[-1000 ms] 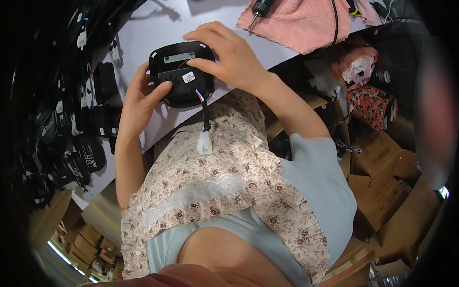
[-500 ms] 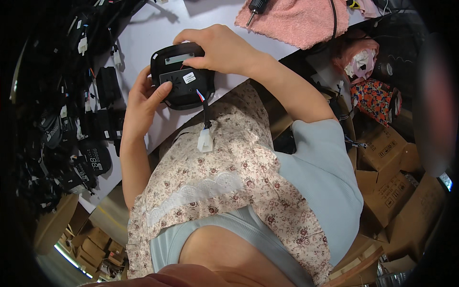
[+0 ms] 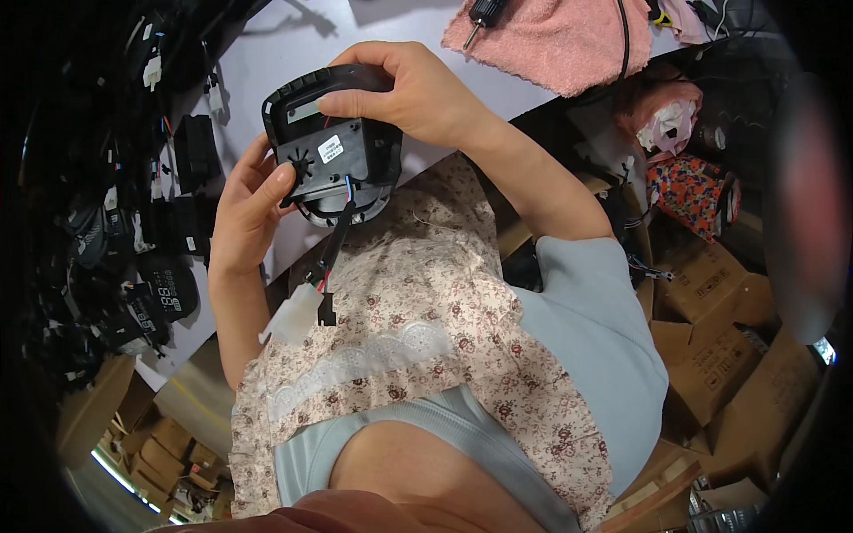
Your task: The person assembles small electronic display devices by fitting internal components such as circuit boards, wire harnesses, and connectors into a plastic housing. The components are secured using an electric screwdriver and solder feeder.
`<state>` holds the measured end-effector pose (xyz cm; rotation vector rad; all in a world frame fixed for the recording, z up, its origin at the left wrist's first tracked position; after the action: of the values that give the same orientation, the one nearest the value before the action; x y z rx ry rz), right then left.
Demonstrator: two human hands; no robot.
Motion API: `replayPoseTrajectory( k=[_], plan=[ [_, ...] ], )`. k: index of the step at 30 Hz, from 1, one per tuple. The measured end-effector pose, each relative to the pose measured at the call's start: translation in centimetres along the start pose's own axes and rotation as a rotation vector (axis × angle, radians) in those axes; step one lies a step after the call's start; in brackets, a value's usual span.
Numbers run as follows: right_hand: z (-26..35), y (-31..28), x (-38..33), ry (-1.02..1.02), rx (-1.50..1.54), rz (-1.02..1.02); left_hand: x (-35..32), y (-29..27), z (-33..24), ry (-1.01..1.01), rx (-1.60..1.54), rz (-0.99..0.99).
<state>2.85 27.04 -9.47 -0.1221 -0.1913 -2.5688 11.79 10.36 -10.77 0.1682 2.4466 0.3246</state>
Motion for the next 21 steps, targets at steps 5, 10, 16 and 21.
replayPoseTrajectory(
  k=[5,10,16,21],
  plan=[
    [-0.7,-0.3,0.2,-0.024,0.038,-0.017,-0.1,-0.5,0.0,0.027,-0.038,-0.02],
    [-0.8,0.0,-0.8,0.128,0.017,0.045,-0.4,-1.3,1.0,-0.007,-0.11,0.025],
    [-0.1,1.1,-2.1,0.226,0.248,0.066,0.6,-2.5,2.0,-0.029,-0.23,0.094],
    [0.7,2.0,-1.6,0.179,0.251,0.11,0.8,-2.6,0.7,0.054,-0.243,0.068]
  ],
)
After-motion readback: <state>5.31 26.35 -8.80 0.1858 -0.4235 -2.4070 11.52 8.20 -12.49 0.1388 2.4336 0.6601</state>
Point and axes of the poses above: each hand's wrist, its own x-axis towards the middle knuckle, its own y-axis out of the palm, z = x × y, the point moved 9 cm from there along x, towards the middle knuckle, and after that the axes turned 9 degrees about -y, right-handed, at the moved point
